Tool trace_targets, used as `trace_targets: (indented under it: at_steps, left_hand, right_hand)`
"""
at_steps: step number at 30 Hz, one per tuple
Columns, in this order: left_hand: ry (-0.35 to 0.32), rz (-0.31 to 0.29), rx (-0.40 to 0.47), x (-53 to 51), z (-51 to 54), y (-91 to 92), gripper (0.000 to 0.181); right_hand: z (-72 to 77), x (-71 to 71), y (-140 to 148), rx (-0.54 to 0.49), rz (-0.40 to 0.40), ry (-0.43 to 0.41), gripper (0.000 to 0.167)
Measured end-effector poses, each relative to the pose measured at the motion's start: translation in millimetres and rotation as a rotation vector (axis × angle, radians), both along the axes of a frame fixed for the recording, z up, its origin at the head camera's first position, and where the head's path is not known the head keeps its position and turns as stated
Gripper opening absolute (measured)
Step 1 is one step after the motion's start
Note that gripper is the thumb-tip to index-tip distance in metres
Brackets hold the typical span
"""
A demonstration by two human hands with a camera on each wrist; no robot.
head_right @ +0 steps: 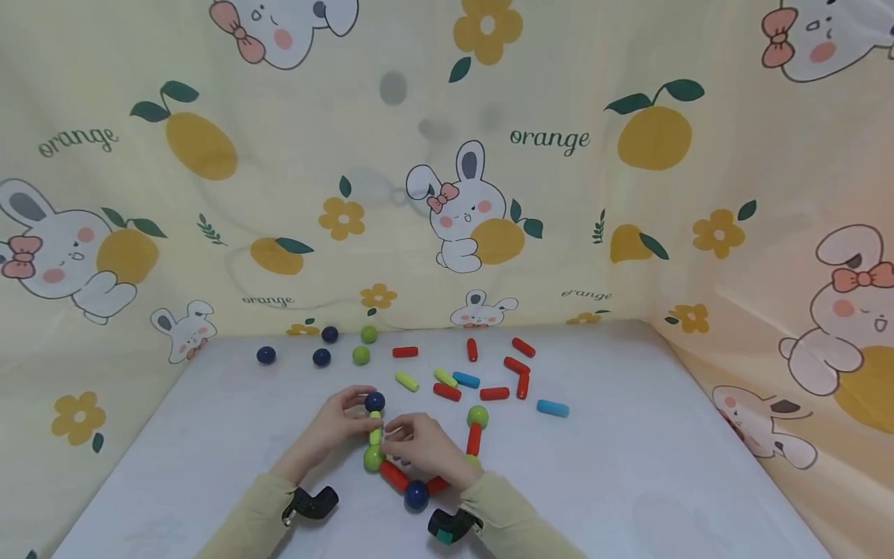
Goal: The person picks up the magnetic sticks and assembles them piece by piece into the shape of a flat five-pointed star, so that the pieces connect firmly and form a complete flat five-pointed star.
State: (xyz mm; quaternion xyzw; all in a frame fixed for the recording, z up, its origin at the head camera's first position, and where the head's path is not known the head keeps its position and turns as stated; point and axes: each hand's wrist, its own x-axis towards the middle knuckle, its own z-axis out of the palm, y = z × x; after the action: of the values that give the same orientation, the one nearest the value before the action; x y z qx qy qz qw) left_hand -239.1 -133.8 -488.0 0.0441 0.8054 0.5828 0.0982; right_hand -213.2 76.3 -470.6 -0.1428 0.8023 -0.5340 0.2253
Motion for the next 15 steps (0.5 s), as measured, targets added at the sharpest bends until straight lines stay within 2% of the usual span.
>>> trace_targets:
  at_steps: [2, 4, 7, 9, 12, 15]
  left_hand:
    - [0.001, 0.020, 0.022, 0.5, -0.4, 3.1, 0.056]
    - [-0.004, 0.041, 0.035, 0.5, -0.8, 5.8, 0.055]
    - [-0.018, 0.065, 0.042, -0.3, -1.3, 9.0, 0.055]
    - [-0.028, 0.067, 0.056, -0.9, -1.1, 10.4, 0.055]
    - [-0.029, 0.068, 0.057, -2.8, -1.2, 12.2, 0.055]
    - [-0.020, 0.067, 0.048, -4.2, -2.3, 14.2, 0.056]
  right_hand:
    - [9.3, -6.1, 11, 0.007, -0.038, 0.066, 0.037]
    - [18.9, -13.1, 24, 0.020, -0.115, 0.154, 0.036]
    - [31.4, -22.5, 43, 0.048, -0.244, 0.231, 0.031]
    - [35.5, -27.8, 57, 0.069, -0.299, 0.255, 0.029]
    - [35.4, -31.9, 73, 0.127, -0.316, 0.275, 0.028]
    - [30.7, -32.8, 84, 0.178, -0.275, 0.269, 0.027]
